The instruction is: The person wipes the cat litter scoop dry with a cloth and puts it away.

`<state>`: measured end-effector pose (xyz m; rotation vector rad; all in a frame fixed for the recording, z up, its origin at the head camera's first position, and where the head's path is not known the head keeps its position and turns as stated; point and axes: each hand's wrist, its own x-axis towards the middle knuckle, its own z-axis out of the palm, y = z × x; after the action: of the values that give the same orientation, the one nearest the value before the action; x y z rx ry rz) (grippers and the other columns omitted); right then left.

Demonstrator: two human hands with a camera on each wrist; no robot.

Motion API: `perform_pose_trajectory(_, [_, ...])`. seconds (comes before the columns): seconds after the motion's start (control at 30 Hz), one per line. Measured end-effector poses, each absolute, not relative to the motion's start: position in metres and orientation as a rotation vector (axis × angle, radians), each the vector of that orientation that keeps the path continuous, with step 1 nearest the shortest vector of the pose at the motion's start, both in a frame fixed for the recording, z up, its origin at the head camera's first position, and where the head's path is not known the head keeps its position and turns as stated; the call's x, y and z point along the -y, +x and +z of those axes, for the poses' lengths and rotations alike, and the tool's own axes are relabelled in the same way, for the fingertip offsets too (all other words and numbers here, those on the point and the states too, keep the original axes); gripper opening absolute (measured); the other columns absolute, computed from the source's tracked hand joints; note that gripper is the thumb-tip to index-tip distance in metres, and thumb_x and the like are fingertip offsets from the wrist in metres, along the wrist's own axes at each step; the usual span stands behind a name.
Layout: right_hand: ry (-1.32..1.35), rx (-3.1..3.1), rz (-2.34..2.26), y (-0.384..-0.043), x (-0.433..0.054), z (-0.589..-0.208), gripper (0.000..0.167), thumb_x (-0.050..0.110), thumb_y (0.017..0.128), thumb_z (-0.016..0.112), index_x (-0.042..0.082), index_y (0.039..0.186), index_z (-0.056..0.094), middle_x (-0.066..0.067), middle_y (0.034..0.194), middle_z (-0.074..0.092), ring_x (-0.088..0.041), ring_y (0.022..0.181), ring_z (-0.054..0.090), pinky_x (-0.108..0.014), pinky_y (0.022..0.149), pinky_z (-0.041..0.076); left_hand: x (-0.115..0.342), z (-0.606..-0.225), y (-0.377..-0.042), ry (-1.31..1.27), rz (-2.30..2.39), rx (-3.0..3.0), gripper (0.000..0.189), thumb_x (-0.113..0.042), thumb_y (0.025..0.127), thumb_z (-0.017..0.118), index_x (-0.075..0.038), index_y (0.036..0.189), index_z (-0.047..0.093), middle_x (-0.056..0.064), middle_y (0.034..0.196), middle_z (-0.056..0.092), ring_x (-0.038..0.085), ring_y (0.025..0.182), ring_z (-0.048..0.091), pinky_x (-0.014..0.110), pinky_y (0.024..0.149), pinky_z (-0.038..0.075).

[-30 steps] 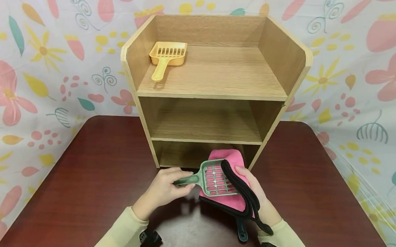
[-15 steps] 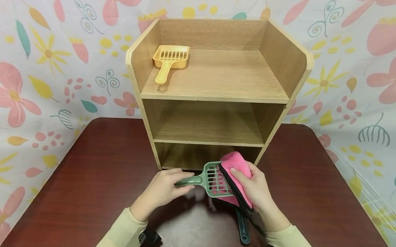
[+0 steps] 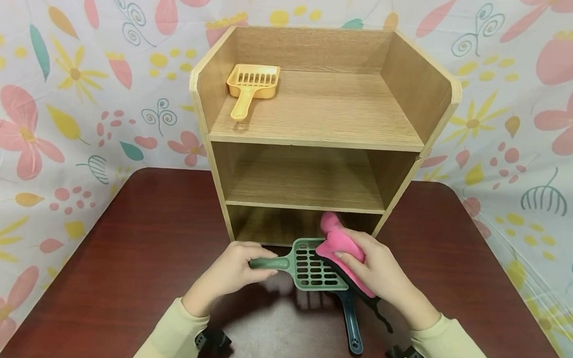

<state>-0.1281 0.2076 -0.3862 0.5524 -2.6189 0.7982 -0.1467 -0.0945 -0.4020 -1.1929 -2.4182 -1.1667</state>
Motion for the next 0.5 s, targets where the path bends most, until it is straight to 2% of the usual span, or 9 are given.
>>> perform_pose_trajectory(0.17, [0.84, 2.647, 0.701, -0.138, -0.206, -0.38, 0.045, 0.014, 0.078, 0.076, 0.016, 0.121, 0.062, 0.002, 0.112, 0.066, -0.007, 0.094, 0.058, -0.009, 0.081, 0.04, 0.093, -0.399, -0.145, -1.222, -1.25, 2.428, 0.015, -0.015, 0.077, 0.077, -0.011, 0.091, 0.075, -0.004, 0.079, 0.069, -0.003, 0.064, 0.05, 0.007, 0.056, 0.042])
perform_pose_trajectory(0.37, [1.094, 2.687, 0.72, -0.145, -0.193, -0.372, 0.046, 0.013, 0.081, 0.073, 0.018, 0.125, 0.06, 0.006, 0.112, 0.066, -0.003, 0.094, 0.058, -0.021, 0.077, 0.047, 0.091, -0.399, -0.143, -1.232, -1.316, 2.441, 0.015, -0.014, 0.073, 0.079, -0.012, 0.088, 0.076, -0.005, 0.074, 0.067, -0.004, 0.064, 0.049, 0.008, 0.058, 0.043])
perform_pose_trajectory(0.5, [1.298, 2.725, 0.835, -0.149, -0.18, -0.367, 0.042, 0.022, 0.086, 0.069, 0.018, 0.127, 0.059, 0.006, 0.115, 0.065, -0.002, 0.095, 0.058, -0.024, 0.077, 0.05, 0.089, -0.399, -0.142, -1.269, -1.344, 2.492, 0.017, -0.013, 0.072, 0.079, -0.013, 0.088, 0.076, -0.005, 0.072, 0.065, -0.006, 0.062, 0.045, 0.008, 0.057, 0.042])
